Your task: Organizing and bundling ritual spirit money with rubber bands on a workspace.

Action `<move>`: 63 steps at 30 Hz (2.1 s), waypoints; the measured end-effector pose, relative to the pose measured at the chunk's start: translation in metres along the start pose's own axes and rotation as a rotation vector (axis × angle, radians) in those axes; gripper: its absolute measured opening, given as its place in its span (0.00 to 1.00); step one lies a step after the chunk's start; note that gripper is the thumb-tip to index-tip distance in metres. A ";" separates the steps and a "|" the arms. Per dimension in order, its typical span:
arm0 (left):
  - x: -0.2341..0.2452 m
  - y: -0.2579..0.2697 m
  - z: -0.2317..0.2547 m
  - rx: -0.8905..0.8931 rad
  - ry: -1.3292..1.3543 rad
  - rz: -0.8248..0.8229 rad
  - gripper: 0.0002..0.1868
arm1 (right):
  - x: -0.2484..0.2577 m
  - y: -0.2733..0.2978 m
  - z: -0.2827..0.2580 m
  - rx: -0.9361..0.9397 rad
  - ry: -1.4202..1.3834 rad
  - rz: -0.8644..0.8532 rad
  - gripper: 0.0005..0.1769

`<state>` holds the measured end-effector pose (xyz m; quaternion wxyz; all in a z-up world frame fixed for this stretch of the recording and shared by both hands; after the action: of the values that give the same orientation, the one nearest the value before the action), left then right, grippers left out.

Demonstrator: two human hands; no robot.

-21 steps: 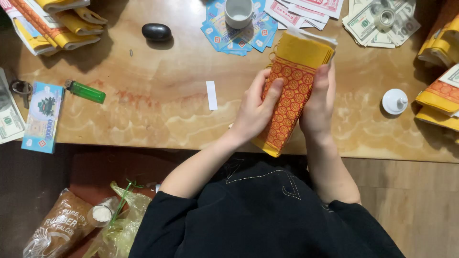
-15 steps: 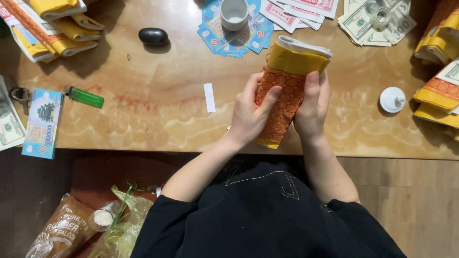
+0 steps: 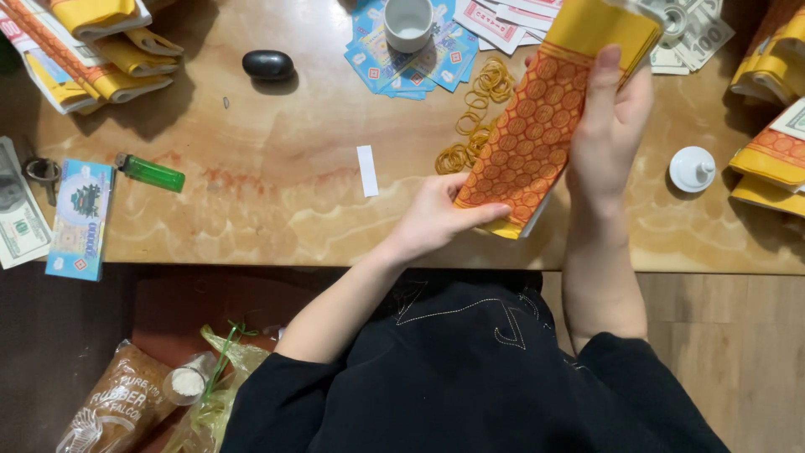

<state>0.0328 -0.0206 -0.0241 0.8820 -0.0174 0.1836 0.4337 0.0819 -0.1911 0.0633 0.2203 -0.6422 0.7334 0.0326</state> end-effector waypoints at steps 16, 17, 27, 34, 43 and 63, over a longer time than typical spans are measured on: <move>-0.003 -0.029 0.051 -0.238 -0.035 -0.016 0.27 | 0.012 -0.015 0.014 0.061 0.073 0.069 0.17; -0.001 -0.034 0.055 -0.273 0.020 0.043 0.26 | -0.004 -0.014 0.008 0.087 0.091 -0.012 0.19; 0.017 -0.034 0.073 -0.439 0.074 0.382 0.24 | -0.040 0.013 0.028 -0.019 0.080 -0.203 0.33; 0.024 -0.022 0.081 -0.489 0.040 0.427 0.20 | -0.032 0.030 0.030 0.029 0.359 -0.300 0.32; 0.035 -0.008 0.129 -0.342 0.009 0.264 0.14 | -0.046 0.044 -0.002 0.223 0.767 -0.464 0.34; 0.044 -0.034 0.044 -0.213 0.240 0.356 0.18 | -0.003 0.020 0.023 -0.333 0.607 -0.380 0.15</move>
<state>0.0969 0.0004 -0.0021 0.7566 -0.1290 0.2407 0.5941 0.0695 -0.1770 0.0390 -0.1116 -0.7739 0.6180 -0.0819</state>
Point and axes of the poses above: each hand's wrist, its own y-axis away from the middle knuckle, its own x-axis out of the back of the hand, z = x × y, the point moved 6 cm from there along -y, towards the middle knuckle, and after that the axes turned 7 degrees about -y, right-handed, at the moved point
